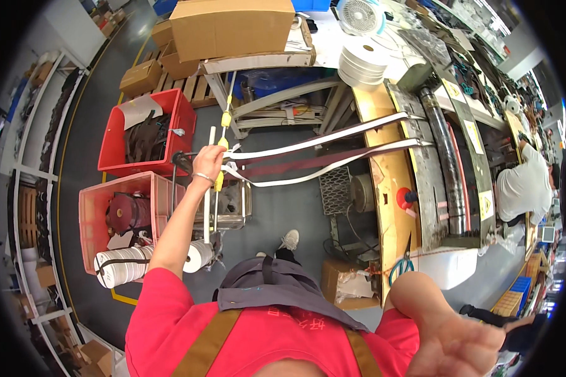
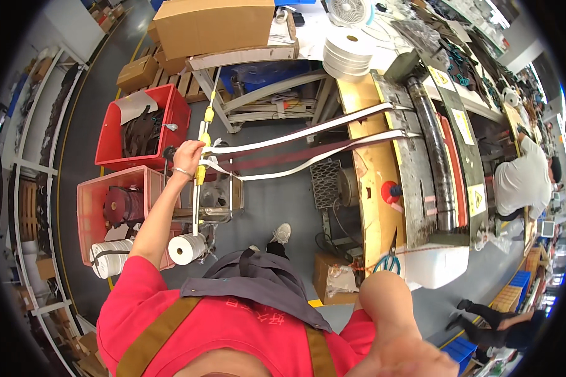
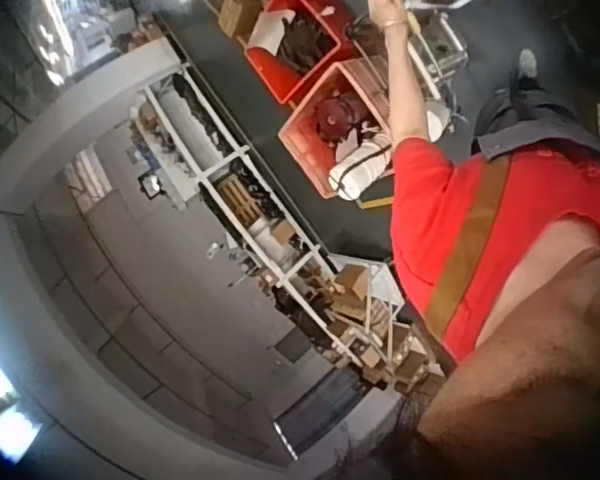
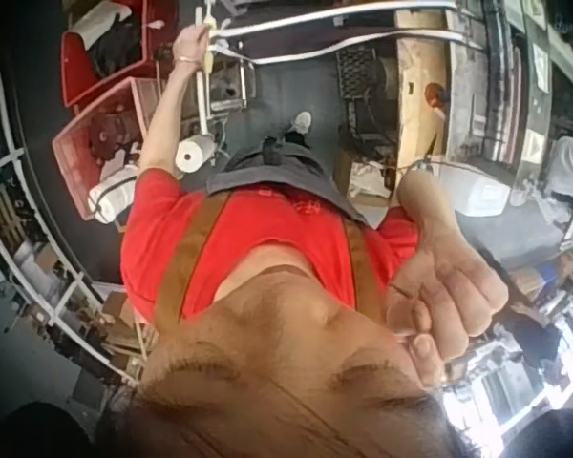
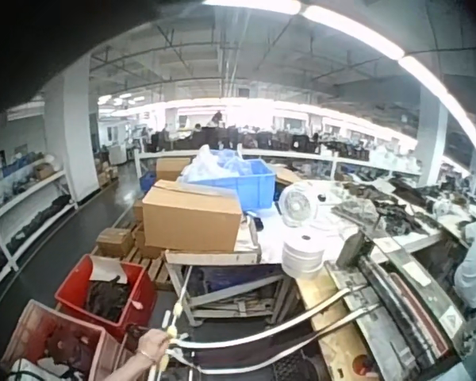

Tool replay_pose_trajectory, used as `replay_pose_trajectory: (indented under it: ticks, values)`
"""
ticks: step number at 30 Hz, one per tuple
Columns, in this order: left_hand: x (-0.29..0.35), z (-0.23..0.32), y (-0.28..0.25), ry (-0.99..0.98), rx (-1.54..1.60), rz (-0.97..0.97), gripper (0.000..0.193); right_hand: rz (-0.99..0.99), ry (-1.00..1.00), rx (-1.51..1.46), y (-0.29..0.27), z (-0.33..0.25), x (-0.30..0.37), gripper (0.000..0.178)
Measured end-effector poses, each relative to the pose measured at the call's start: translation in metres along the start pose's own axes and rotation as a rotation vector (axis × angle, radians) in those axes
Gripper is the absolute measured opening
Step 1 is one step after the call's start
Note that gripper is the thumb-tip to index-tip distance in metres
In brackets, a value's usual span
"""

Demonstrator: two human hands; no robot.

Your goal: The person assembles a strap assembly by threading white webbing through a maroon strap and securing it with a white plastic spool. They use scissors to trim the webbing and adjust the components on a metal stand in a workshop setting.

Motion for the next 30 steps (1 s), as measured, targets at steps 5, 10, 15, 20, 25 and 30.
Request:
replay_pose_trajectory:
  ticks: [5,10,15,20,25,30]
  values:
    - [-0.024,0.004,0.038,0.157,-0.253,-0.183,0.020,-0.096,-0.162,-0.125,0.005,0.015,0.013,0.024]
    - [-0.043,0.019,0.075,0.289,-0.486,-0.488,0.024,-0.151,0.190,-0.187,0.029,0.016,0.054,0.011]
    - [-0.043,0.011,0.089,0.328,-0.693,-0.776,0.019,-0.573,0.882,-0.097,0.074,0.017,0.135,0.020]
    - [-0.040,-0.003,0.086,0.268,-0.503,-0.791,0.012,-0.709,1.247,-0.229,0.113,-0.021,0.202,0.009]
    - [-0.048,-0.014,0.062,-0.185,0.199,-0.633,0.011,-0.825,1.433,-0.470,0.183,-0.041,0.262,0.015]
    - [-0.051,-0.033,0.054,-0.623,0.982,-0.712,0.007,-0.471,2.040,-1.033,0.255,-0.046,0.302,0.019]
Point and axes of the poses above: each hand's wrist, its own x-axis away from the middle knuckle, its own y-axis out of the palm, z = x × y, the point moved 2 cm from there along -x, towards the middle knuckle, and after that the axes turned 9 degrees about -y, right-handed, at the moved point
